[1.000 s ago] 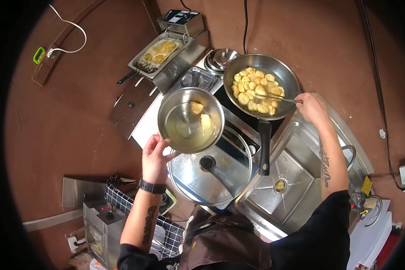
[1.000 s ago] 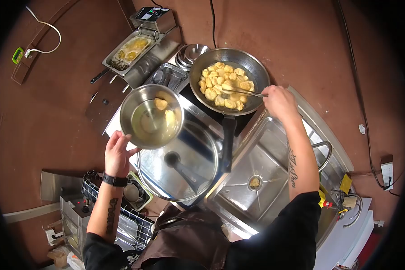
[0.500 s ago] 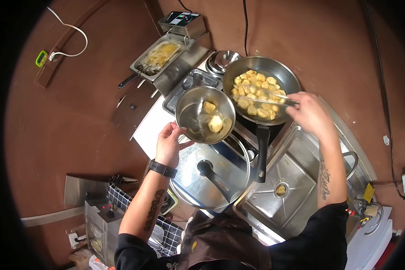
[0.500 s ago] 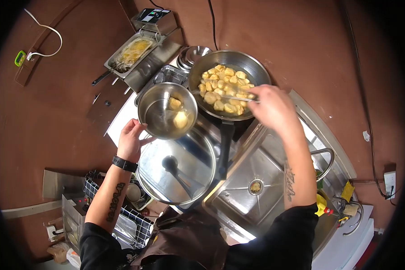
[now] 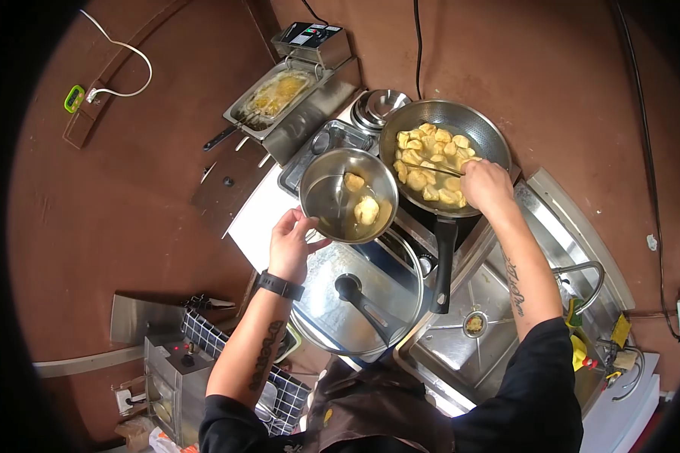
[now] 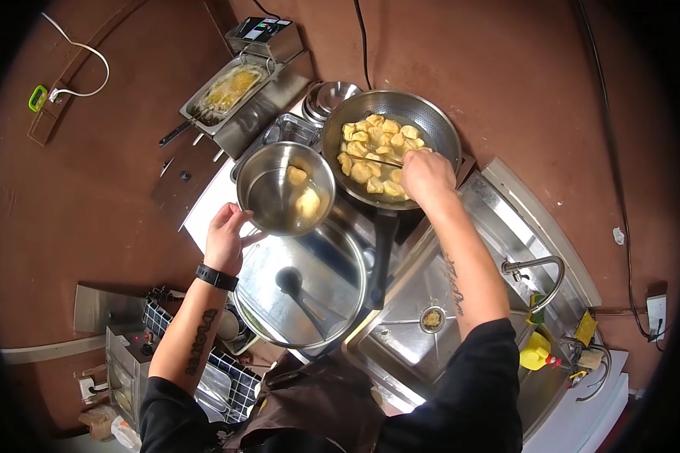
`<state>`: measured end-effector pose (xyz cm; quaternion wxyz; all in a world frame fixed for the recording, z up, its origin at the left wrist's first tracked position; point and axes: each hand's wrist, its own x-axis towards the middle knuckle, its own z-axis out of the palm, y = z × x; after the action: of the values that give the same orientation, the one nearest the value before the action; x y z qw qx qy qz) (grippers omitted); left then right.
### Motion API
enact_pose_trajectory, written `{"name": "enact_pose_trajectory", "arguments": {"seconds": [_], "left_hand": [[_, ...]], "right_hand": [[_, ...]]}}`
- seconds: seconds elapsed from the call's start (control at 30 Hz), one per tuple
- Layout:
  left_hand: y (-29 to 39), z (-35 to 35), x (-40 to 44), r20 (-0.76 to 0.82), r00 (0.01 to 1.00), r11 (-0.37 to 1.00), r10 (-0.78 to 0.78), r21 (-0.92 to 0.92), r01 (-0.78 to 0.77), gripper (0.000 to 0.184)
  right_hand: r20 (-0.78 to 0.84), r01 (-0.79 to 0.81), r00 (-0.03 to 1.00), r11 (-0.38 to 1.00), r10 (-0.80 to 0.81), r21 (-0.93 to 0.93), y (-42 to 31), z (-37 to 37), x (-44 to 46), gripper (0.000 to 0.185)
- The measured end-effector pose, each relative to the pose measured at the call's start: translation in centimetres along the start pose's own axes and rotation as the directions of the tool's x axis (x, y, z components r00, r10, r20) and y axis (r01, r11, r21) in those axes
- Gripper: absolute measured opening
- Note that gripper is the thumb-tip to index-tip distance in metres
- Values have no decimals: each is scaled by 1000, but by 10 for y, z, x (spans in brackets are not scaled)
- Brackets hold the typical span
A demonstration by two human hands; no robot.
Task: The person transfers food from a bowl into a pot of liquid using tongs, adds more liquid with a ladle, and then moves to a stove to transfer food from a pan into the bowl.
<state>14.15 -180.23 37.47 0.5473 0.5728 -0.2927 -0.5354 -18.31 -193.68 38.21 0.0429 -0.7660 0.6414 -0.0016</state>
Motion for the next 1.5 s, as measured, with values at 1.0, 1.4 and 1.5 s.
{"name": "enact_pose_trajectory", "arguments": {"seconds": [1.0, 1.4, 1.5], "left_hand": [[-13, 7, 7, -31, 999, 1000, -24, -17, 24, 16], [-11, 13, 8, -36, 999, 1000, -25, -16, 24, 16], [-11, 13, 8, -37, 999, 999, -27, -17, 27, 17]], "right_hand": [[95, -82, 993, 993, 75, 80, 62, -35, -4, 28], [195, 30, 980, 996, -46, 83, 41, -22, -18, 26], [136, 71, 988, 996, -76, 46, 46, -8, -19, 25]]}}
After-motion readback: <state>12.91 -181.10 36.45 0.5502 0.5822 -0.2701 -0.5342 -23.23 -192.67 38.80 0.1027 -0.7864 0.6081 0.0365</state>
